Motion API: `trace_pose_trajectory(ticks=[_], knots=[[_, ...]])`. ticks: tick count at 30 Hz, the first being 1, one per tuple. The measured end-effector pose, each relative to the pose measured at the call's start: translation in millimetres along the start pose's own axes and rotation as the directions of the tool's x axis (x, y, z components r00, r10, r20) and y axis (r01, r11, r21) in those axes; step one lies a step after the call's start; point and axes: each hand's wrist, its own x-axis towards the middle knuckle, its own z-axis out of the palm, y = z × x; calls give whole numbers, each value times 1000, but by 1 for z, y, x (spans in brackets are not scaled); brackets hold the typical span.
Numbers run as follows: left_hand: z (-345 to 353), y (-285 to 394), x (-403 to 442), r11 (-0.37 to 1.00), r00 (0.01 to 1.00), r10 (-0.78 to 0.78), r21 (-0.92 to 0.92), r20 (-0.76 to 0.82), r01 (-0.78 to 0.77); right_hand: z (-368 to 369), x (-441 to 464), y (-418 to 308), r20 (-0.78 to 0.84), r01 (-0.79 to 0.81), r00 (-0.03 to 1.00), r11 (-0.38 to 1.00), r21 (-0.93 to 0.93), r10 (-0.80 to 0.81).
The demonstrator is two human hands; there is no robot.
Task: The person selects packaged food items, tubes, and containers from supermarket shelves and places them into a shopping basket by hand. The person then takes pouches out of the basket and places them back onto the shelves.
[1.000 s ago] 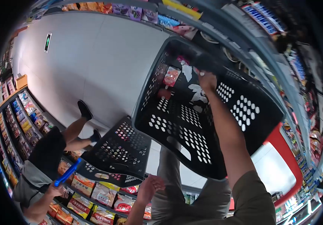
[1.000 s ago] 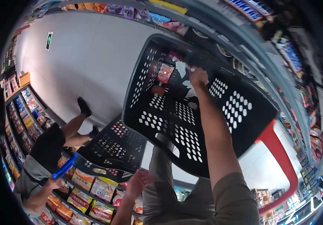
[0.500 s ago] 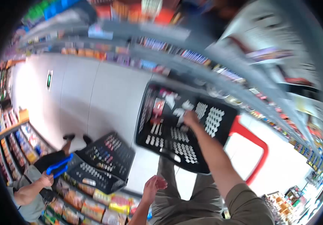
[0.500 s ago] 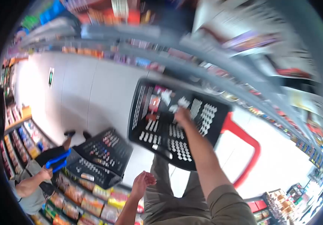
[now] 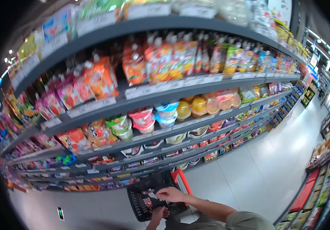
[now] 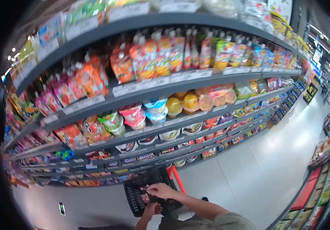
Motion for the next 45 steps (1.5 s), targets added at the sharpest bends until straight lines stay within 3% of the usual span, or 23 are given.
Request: trace_pose_trajectory(ticks=[6, 8, 9, 11, 12, 14, 16, 17, 18, 21, 23, 29, 34, 36, 37, 38, 39, 40, 41, 43, 45], knots=[[108, 10, 31, 932, 957, 280, 259, -75, -253, -69, -141, 26, -73, -43, 996, 999, -9, 43], [145, 9, 47, 901, 931, 353, 301, -90, -312, -85, -190, 52, -65, -51, 996, 996, 77, 56], [162, 11, 54, 902, 940, 317, 347, -127, -258, -93, -214, 68, -59, -38, 997, 996, 85, 43], [184, 4, 73, 896, 935, 280, 409, -217, -174, -107, -261, 102, -6, -241, 964, 883, 404, 266], [185, -5, 90, 899, 932, 280, 404, -230, -170, -115, -285, 110, 7, -240, 966, 883, 404, 260], [184, -12, 117, 821, 823, 379, 564, -424, -88, -139, -324, 119, -28, -344, 924, 861, 374, 382], [204, 6, 94, 853, 836, 335, 517, -434, -73, -159, -356, 129, -43, -347, 921, 864, 364, 388], [207, 9, 90, 809, 809, 393, 583, -437, -78, -169, -369, 132, -61, -348, 916, 863, 367, 395], [226, 24, 63, 809, 837, 346, 586, -424, -38, -178, -381, 138, -60, -352, 915, 861, 366, 399], [208, 12, 103, 730, 758, 428, 683, -493, 31, -198, -401, 157, -141, -331, 898, 850, 409, 418], [218, 26, 92, 628, 801, 394, 769, -450, 123, -209, -406, 167, -242, -354, 853, 853, 383, 462], [263, 59, 61, 497, 850, 312, 836, -424, 234, -215, -404, 185, -318, -267, 831, 829, 491, 456], [312, 89, 47, 571, 859, 263, 789, -439, 228, -224, -385, 200, -205, -408, 838, 829, 382, 506], [330, 98, 46, 614, 878, 215, 758, -428, 219, -244, -375, 182, -150, -471, 859, 870, 147, 490], [330, 97, 52, 593, 896, 251, 790, -366, 157, -250, -371, 184, -220, -401, 900, 912, -81, 376], [327, 92, 60, 570, 910, 284, 816, -302, 93, -260, -366, 186, -233, -414, 893, 906, -91, 385], [303, 63, 115, 741, 935, 219, 671, -277, 25, -270, -361, 184, -231, -392, 907, 907, -152, 353], [310, 57, 123, 739, 942, 212, 673, -260, 20, -278, -356, 180, -225, -370, 919, 906, -209, 323], [320, 52, 126, 856, 929, 258, 508, -267, -92, -290, -351, 171, -206, -399, 911, 891, -217, 358], [339, 47, 128, 960, 926, 280, 66, -252, -272, -309, -343, 169, -226, -416, 904, 867, -274, 362], [354, 49, 128, 956, 914, 292, 106, -281, -272, -328, -334, 162, -244, -422, 902, 846, -325, 356]])
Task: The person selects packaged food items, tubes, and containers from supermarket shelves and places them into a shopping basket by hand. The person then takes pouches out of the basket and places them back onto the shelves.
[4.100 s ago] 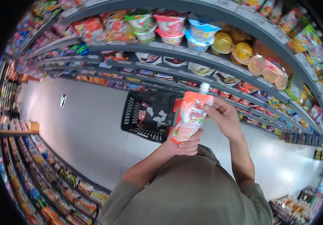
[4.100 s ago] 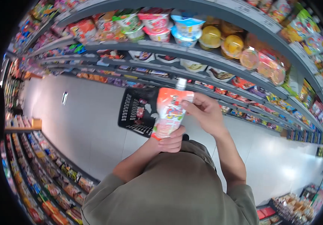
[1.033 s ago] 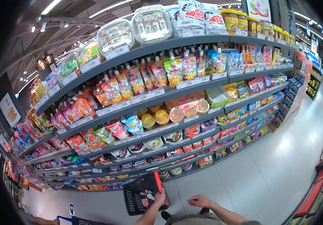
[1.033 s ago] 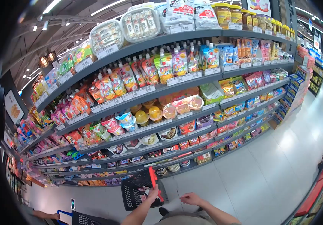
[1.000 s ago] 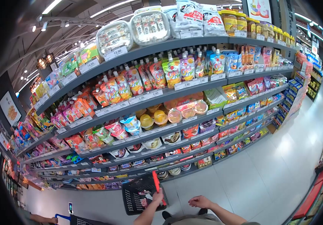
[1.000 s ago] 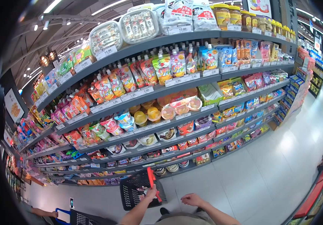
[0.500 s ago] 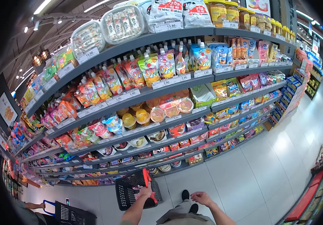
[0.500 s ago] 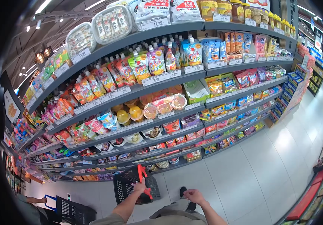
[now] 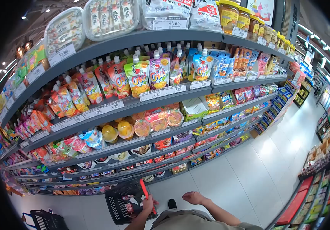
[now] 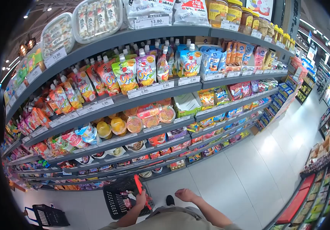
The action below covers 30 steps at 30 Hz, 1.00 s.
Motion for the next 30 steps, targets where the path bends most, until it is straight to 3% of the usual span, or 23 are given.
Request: trace_pose_trajectory(ticks=[4, 9, 11, 15, 17, 18, 23, 25, 27, 30], knots=[[18, 19, -10, 995, 999, -9, 100, -33, 12, -10, 24, 15, -48, -28, 999, 999, -44, 26], [35, 21, -7, 990, 996, 5, 140, -86, 7, -18, 35, 15, 16, 48, 999, 999, -18, -48], [43, 12, 0, 999, 990, -37, 3, -137, 38, -23, 40, 19, 68, 54, 996, 998, -30, -52], [55, 12, 4, 995, 968, -64, 62, -244, 81, -40, 52, 43, 157, 188, 970, 982, -8, -184], [66, 13, 2, 983, 935, -177, -99, -309, 153, -50, 51, 64, 181, 242, 955, 970, -15, -236], [74, 18, -2, 979, 905, -201, -95, -375, 178, -62, 51, 71, 175, 267, 950, 964, -20, -259], [111, 44, -19, 997, 875, -62, 17, -480, 80, -126, 53, 116, 146, 431, 893, 902, -12, -425], [121, 44, -24, 994, 847, -55, 51, -529, 96, -143, 53, 139, 177, 282, 939, 954, 99, -296], [123, 35, -9, 968, 870, -91, 163, -485, 192, -157, 52, 160, 197, 295, 931, 951, 91, -308], [143, 40, -13, 966, 860, -124, 137, -495, 219, -172, 52, 174, 257, 224, 927, 953, 203, -273]])
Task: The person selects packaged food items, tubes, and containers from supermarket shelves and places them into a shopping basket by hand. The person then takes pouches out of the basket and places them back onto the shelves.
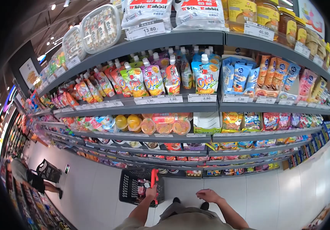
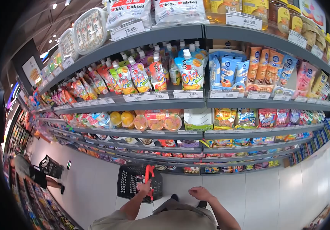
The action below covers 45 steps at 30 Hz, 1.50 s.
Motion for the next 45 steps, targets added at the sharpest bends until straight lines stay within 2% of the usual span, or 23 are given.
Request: trace_pose_trajectory(ticks=[3, 5, 6, 8, 10, 12, 13, 14, 15, 16, 17, 19, 20, 24, 27, 29, 31, 35, 38, 40, 41, 43, 45], knots=[[11, 2, -3, 1000, 1000, 0, 16, 27, -1, -19, -7, -14, 72, -51, 996, 999, -8, 51], [20, -1, 0, 1000, 995, 17, 6, 95, -17, -27, -4, -28, 63, 105, 993, 981, -166, -95], [23, -6, 2, 1000, 995, 21, -3, 101, -20, -32, -4, -43, 61, 103, 994, 979, -176, -93], [33, -14, 11, 998, 994, 34, 44, 107, -39, -48, -4, -83, -7, 104, 994, 987, -124, -106], [36, -5, -5, 999, 989, 50, -6, 142, -50, -70, -2, -124, -65, 158, 985, 987, -14, -158], [36, -6, -7, 998, 977, 67, -24, 203, -63, -108, -11, -195, -213, 228, 957, 965, 128, -197], [38, -9, -5, 998, 973, 70, -15, 221, -69, -134, -16, -234, -321, 335, 895, 942, 28, -309], [40, -12, -2, 993, 961, 120, -42, 249, -113, -154, -22, -272, -496, 392, 775, 913, -108, -392], [41, -16, -1, 986, 947, 166, -70, 276, -152, -177, -30, -304, -573, 287, 771, 955, -78, -278], [39, -18, 1, 987, 942, 161, -62, 293, -149, -199, -19, -307, -665, 435, 671, 901, -3, -326], [38, -19, 2, 987, 930, 163, -66, 331, -149, -218, -9, -327, -755, 555, 494, 825, -108, -431], [39, -21, 0, 987, 913, 157, -81, 377, -137, -249, 0, -361, -835, 544, 341, 815, -200, -432], [38, -21, 1, 987, 905, 156, -86, 395, -133, -258, 5, -374, -855, 518, 317, 830, -206, -410], [35, -26, 7, 983, 881, 180, -113, 437, -145, -278, 32, -396, -878, 453, 282, 860, -234, -387], [38, -22, 6, 974, 875, 222, -136, 430, -181, -291, 48, -399, -874, 424, 359, 891, -161, -328], [35, -25, 6, 976, 880, 215, -106, 423, -188, -294, 59, -397, -886, 458, 322, 874, -162, -333], [36, -25, 5, 975, 874, 222, -108, 433, -194, -301, 62, -395, -869, 383, 368, 906, -181, -330], [28, -15, -3, 977, 861, 212, -115, 462, -179, -303, 63, -392, -860, 413, 376, 893, -177, -344], [24, -10, -5, 981, 862, 195, -84, 468, -177, -298, 61, -395, -847, 495, 338, 843, -211, -411], [19, -8, -9, 983, 864, 178, -51, 472, -175, -290, 58, -402, -802, 656, 186, 680, -329, -568], [16, -8, -12, 984, 863, 175, -45, 474, -174, -287, 53, -405, -806, 653, 186, 683, -327, -563], [8, -2, -25, 899, 896, 431, -139, 110, -415, -271, 28, -424, -822, 687, 20, 605, -402, -569], [-2, 6, -24, 763, 813, 581, -374, 37, -528, -251, 0, -434, -859, 658, 49, 663, -357, -510]])
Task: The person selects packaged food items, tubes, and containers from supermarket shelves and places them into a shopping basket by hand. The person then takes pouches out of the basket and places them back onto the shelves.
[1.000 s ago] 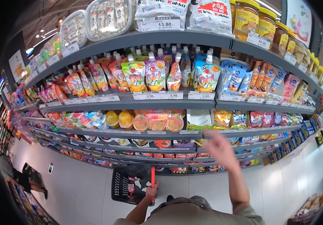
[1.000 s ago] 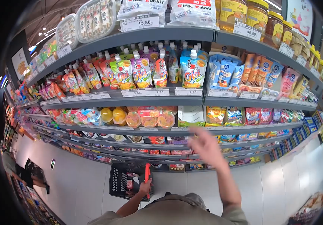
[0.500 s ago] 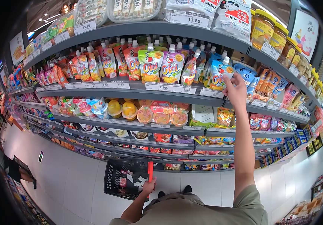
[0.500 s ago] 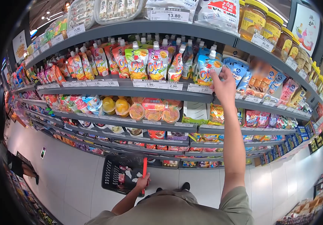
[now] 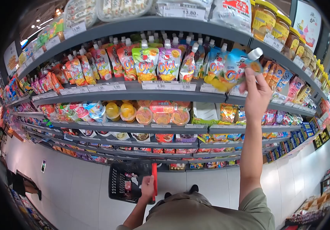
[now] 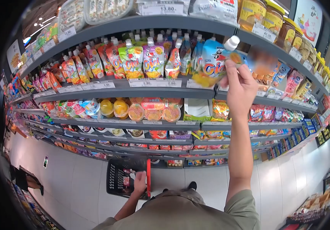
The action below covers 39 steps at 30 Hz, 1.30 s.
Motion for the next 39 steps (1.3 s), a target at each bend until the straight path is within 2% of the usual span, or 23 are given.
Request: trace_pose_trajectory(ticks=[2, 3, 4, 5, 7, 8, 9, 10, 12, 13, 15, 16, 20, 28, 32, 33, 34, 35, 36, 37, 38, 39], knots=[[-9, 45, 1, 993, 997, -8, -115, 73, 17, -5, -26, -15, -25, -93, 995, 995, -45, 92], [-12, 90, -4, 981, 985, -26, -187, 168, 58, -5, -42, -18, 63, -158, 985, 985, -74, 162], [-15, 112, -5, 978, 967, 43, -211, 251, 11, -3, -60, -19, 151, -223, 960, 969, -103, 236], [-15, 137, -5, 974, 943, 80, -226, 324, -5, 0, -79, -19, 157, -253, 951, 961, -111, 268], [-13, 197, -13, 907, 836, 119, -400, 536, 127, 7, -116, -14, 343, -494, 793, 861, -123, 504], [-8, 221, -19, 874, 783, 221, -474, 582, 106, 8, -133, -6, 393, -569, 732, 817, -99, 557], [0, 240, -24, 803, 740, 264, -566, 619, 186, 10, -149, -1, 414, -633, 670, 766, -114, 616], [9, 253, -31, 805, 752, 239, -559, 614, 201, 12, -163, 4, 432, -691, 606, 711, -131, 668], [22, 270, -38, 789, 724, 417, -615, 549, 12, 12, -191, 19, 437, -766, 541, 635, -96, 719], [20, 273, -39, 793, 727, 406, -609, 553, 20, 10, -202, 25, 433, -818, 496, 573, -58, 752], [21, 276, -41, 879, 647, 277, -460, 711, 129, 5, -218, 29, 411, -865, 452, 502, -17, 792], [21, 275, -42, 881, 640, 269, -453, 720, 139, 2, -224, 32, 395, -899, 410, 436, 27, 822], [20, 276, -51, 917, 637, 156, -350, 755, 191, -13, -244, 39, 388, -925, 364, 378, 43, 847], [32, 266, -52, 939, 632, 197, -330, 750, 99, -19, -247, 42, 348, -929, 365, 361, 80, 863], [38, 254, -44, 902, 635, 217, -401, 742, 161, -19, -250, 45, 351, -902, 400, 431, -10, 846], [40, 251, -43, 802, 676, 125, -475, 727, 363, -18, -250, 42, 357, -905, 394, 426, -12, 847], [43, 250, -43, 652, 696, 24, -539, 717, 533, -16, -250, 37, 405, -868, 416, 488, -90, 814], [52, 251, -46, 579, 778, -100, -600, 620, 552, -13, -251, 33, 458, -823, 427, 545, -161, 780], [49, 239, -41, 579, 787, -115, -603, 606, 549, -9, -253, 31, 472, -830, 412, 535, -158, 780], [46, 221, -32, 347, 612, 77, -597, 787, 723, -4, -257, 30, 458, -812, 481, 577, -89, 747], [41, 205, -28, 126, 422, 324, -481, 846, 867, 1, -260, 30, 438, -787, 547, 616, -20, 713], [37, 212, -32, 28, 403, 211, -417, 891, 908, 3, -262, 36, 437, -762, 564, 645, -51, 701]])
